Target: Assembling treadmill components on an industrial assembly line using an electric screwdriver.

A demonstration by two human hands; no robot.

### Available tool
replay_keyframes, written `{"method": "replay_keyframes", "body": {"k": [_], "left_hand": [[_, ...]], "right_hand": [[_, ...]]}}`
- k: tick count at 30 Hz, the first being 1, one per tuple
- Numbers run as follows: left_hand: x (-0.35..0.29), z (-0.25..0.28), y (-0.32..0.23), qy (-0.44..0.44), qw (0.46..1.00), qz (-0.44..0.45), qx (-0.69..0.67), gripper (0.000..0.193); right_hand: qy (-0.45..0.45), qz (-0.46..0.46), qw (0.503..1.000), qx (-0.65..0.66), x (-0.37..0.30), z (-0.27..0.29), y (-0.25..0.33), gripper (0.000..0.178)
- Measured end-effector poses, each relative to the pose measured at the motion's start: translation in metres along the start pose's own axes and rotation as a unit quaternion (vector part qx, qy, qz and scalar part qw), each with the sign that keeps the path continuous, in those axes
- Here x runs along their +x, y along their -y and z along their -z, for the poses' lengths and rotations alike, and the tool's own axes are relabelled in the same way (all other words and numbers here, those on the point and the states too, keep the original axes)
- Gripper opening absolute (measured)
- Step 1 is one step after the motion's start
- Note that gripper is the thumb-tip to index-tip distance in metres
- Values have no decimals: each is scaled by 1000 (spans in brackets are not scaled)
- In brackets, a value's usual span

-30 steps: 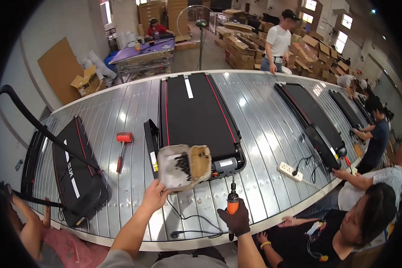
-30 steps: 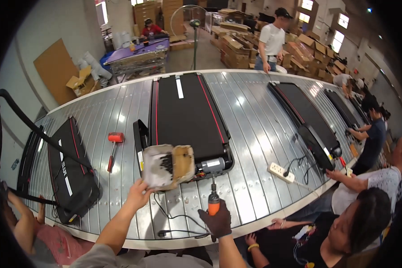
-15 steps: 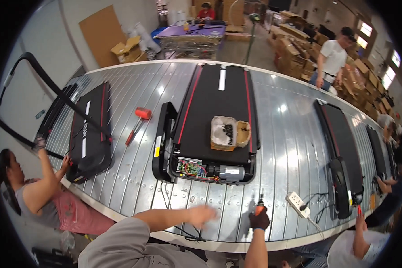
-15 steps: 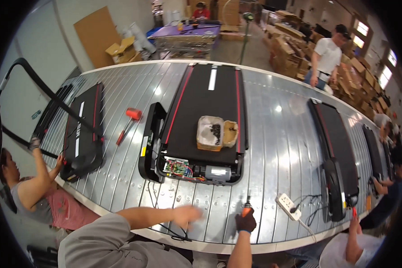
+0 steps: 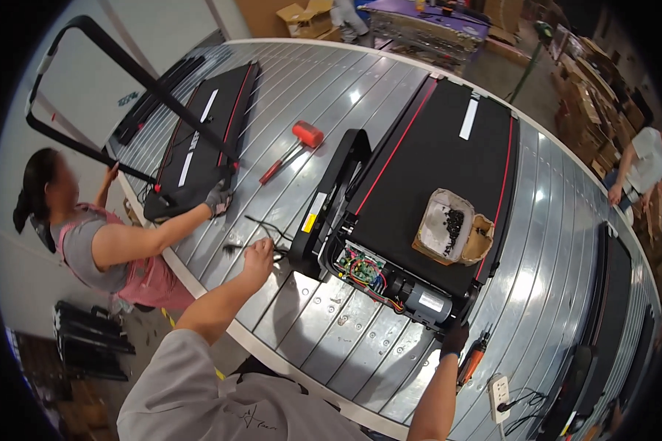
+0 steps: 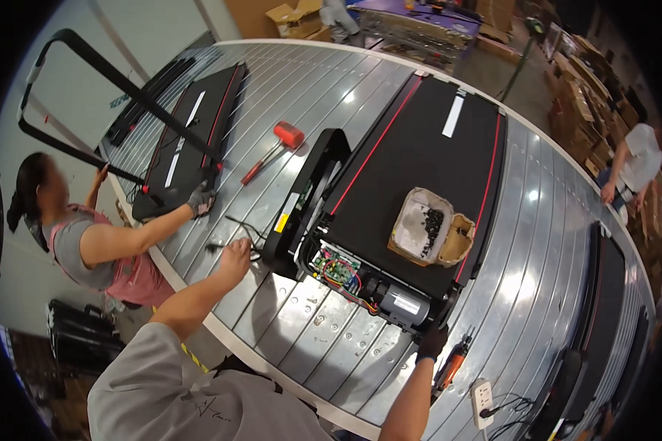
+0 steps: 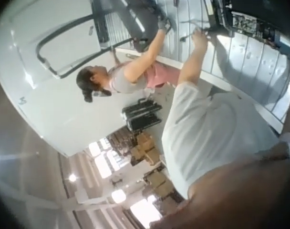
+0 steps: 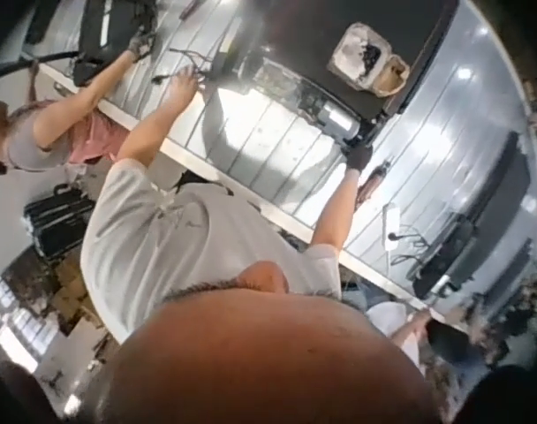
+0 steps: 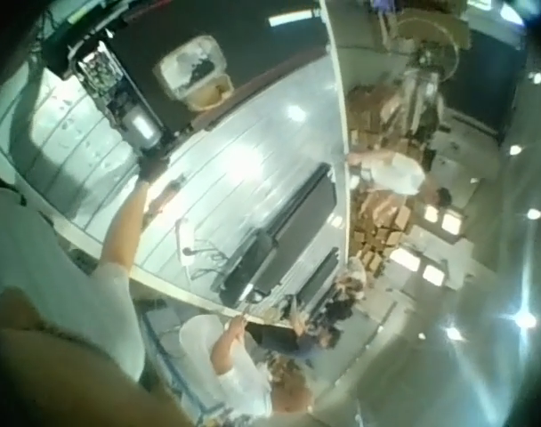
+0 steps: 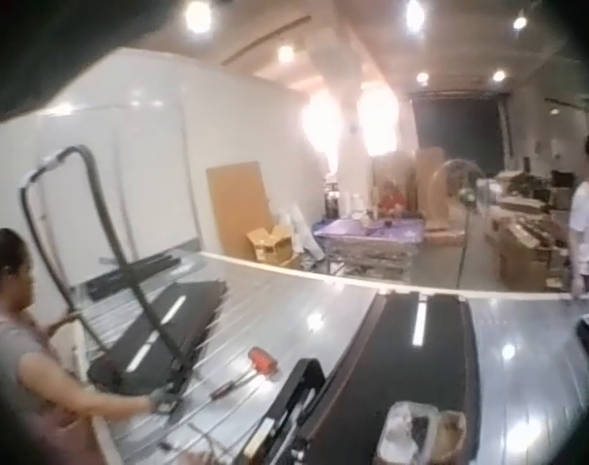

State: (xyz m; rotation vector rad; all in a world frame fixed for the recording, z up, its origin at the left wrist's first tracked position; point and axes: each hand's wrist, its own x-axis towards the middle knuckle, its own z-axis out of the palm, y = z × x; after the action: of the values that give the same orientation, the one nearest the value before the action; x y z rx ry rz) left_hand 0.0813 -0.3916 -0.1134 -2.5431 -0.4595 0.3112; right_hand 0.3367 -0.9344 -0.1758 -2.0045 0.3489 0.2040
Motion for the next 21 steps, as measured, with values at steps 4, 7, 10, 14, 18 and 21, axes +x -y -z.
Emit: {"method": "replay_keyframes", "body": {"k": [4, 7, 10, 14, 18, 21], "left_hand": [[-16, 66, -72, 271, 876, 52, -395, 36], [29, 70, -146, 269, 251, 291, -883, 30], [36, 84, -161, 147, 150, 336, -918, 37], [4, 72, -166, 136, 114, 427, -887, 35], [-84, 64, -185, 217, 168, 389, -879, 26], [-143, 75, -178, 255, 159, 365, -881, 30]], "right_hand": [[123, -140, 965, 186, 17, -3, -35, 34], [122, 30, 991, -44, 21, -4, -24, 22], [107, 257, 925, -257, -2, -8, -30, 21], [123, -129, 977, 118, -61, 5, -38, 29], [76, -186, 969, 142, -127, 58, -48, 17], [126, -234, 955, 133, -173, 109, -57, 25]]}}
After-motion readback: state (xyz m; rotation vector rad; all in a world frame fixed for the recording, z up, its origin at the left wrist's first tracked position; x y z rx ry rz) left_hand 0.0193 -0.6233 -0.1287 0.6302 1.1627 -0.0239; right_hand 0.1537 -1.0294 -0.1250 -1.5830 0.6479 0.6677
